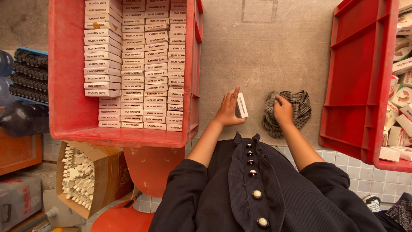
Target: The person wipes small cardboard boxes with a cloth and organizes them into rows inside a large red bin.
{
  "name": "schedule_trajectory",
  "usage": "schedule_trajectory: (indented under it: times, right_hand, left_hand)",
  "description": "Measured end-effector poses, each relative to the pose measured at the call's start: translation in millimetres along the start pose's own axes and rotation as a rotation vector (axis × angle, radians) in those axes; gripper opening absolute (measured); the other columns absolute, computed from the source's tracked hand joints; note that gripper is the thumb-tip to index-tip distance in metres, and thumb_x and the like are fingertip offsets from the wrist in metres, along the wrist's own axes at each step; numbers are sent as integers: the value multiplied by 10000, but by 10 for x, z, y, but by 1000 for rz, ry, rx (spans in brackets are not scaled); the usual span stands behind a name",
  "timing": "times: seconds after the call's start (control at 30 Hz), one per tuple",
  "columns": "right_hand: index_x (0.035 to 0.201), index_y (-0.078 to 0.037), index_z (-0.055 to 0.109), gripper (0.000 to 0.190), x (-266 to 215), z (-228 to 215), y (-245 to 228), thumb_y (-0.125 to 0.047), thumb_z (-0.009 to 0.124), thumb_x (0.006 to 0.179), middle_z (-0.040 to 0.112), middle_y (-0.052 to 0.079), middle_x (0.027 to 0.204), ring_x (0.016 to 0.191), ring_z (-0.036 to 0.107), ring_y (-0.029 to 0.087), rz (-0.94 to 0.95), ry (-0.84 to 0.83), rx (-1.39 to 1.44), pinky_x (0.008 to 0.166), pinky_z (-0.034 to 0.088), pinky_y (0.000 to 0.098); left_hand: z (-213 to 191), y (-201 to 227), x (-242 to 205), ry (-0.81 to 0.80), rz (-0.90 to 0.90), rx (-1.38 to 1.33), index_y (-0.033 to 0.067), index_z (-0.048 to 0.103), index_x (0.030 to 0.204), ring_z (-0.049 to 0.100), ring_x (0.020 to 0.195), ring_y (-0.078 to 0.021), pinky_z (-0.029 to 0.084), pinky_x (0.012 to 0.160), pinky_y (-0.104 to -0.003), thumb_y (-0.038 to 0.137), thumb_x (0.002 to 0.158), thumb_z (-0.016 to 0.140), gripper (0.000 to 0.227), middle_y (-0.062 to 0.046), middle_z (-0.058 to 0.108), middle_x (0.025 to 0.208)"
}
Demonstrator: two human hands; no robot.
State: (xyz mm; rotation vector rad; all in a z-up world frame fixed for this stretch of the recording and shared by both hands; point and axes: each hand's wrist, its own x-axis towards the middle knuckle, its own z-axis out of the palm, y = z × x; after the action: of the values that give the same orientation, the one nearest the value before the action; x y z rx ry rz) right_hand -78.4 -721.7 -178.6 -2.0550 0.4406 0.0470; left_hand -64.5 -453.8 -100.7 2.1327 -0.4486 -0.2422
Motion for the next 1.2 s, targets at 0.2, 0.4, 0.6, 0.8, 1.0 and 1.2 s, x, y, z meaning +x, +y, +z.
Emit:
schedule_trajectory:
  times: [0.2,0.4,0.6,0.8,1.0,1.2]
  right_hand:
    - [1199,-67,681,337,-327,184,-729,53,532,922,659,130,1147,1158,591,305,-701,23,-63,1024,433,390]
    - [1495,-204,361,589,-551,377,-922,-488,397,981,265,3,1597,1478,175,168,-1065,-453,-585,1143,-128,474]
    - [1505,-173,362,613,-243,529,-1102,-477,419,975,289,32,1596,1500,141,244,-868,-420,-732,1135,-74,603]
    - [1478,-182,382,567,-664,364,-778,-408,424,959,291,10,1586,1474,207,190,-1089,-465,-627,1159,-55,492]
    - [1502,-200,372,555,-311,465,-905,-380,410,979,316,22,1576,1449,270,200,-1026,-445,-669,1160,73,517]
    - [1450,-24,414,567,-392,560,-1044,-225,527,932,316,194,1549,1387,308,444,-928,-427,-501,1056,314,586]
  left_hand:
    - [18,-114,46,-49,11,-183,59,43,1552,457,1279,-435,383,1096,-501,206,464,806,1337,-237,452,1334]
    - [34,-355,-10,-76,4,-216,20,12,1540,434,1313,-437,366,1111,-489,208,475,836,1360,-252,446,1395]
    - [-16,-236,27,-74,-60,-213,43,-12,1545,419,1334,-428,376,1117,-504,216,506,823,1344,-273,396,1443]
    - [143,-503,43,-59,13,-213,24,-15,1544,461,1294,-447,386,1094,-487,186,495,808,1343,-266,479,1375]
    - [131,-471,18,-113,-74,-209,76,-24,1553,431,1333,-404,383,1121,-484,239,446,850,1420,-239,436,1424]
    - [27,-308,36,-114,-117,-228,95,-49,1552,432,1329,-413,391,1110,-495,220,501,813,1366,-233,442,1413]
